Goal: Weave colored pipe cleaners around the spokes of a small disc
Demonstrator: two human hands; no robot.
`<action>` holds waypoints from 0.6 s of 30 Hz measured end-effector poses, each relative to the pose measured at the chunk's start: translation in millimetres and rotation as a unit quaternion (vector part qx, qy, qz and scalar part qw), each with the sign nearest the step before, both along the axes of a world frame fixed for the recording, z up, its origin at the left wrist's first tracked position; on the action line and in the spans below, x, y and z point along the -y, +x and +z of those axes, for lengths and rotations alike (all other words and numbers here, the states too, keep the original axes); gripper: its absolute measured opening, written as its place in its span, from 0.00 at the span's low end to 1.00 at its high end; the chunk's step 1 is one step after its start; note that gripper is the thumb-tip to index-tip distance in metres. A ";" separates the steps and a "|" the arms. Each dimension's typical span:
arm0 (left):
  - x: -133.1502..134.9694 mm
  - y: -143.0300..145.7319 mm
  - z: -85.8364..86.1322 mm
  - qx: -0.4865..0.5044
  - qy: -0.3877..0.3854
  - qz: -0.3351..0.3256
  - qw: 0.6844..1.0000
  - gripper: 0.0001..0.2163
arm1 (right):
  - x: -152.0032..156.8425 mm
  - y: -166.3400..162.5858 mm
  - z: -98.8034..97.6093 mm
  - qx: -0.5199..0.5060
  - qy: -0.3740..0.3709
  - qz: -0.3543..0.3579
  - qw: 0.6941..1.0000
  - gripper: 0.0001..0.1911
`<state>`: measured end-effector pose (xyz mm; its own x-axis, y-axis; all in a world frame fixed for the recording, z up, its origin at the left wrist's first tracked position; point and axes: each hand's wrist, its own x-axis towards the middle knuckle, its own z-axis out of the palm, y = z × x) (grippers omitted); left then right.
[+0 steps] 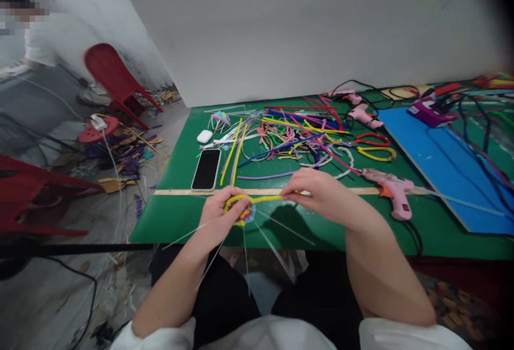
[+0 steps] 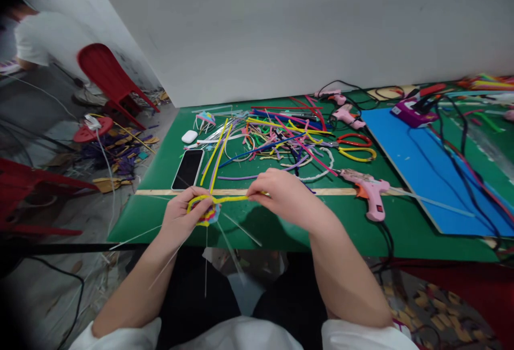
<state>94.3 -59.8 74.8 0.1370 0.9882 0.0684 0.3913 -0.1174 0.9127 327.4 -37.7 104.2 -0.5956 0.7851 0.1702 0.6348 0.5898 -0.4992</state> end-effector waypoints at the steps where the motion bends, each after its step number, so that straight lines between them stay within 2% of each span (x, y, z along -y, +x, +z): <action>1: 1.2 -0.8 0.5 0.013 0.002 -0.025 1.000 0.09 | -1.9 2.2 0.5 -0.013 -0.032 0.023 0.999 0.07; 3: 3.0 -2.1 2.1 0.012 0.018 -0.063 0.998 0.08 | -4.3 2.9 1.4 -0.033 -0.091 0.069 0.993 0.07; 5: 3.5 -3.2 3.8 -0.028 0.056 -0.082 0.995 0.07 | -5.2 -0.7 1.7 -0.069 -0.141 0.107 0.982 0.08; 9: 0.9 -6.1 5.1 -0.145 0.194 -0.127 0.962 0.06 | -5.4 -13.6 -2.4 -0.170 -0.229 0.133 0.949 0.14; 13: -1.6 -7.5 4.4 -0.202 0.345 -0.134 0.907 0.05 | -5.4 -26.1 -10.9 -0.210 -0.263 0.092 0.937 0.12; 16: -0.8 -5.4 3.1 -0.228 0.404 -0.092 0.881 0.06 | -3.5 -36.3 -15.4 -0.254 -0.235 0.038 0.937 0.10; 18: 0.6 -3.1 1.8 -0.244 0.415 -0.057 0.875 0.05 | -1.9 -43.1 -17.6 -0.274 -0.200 0.000 0.941 0.09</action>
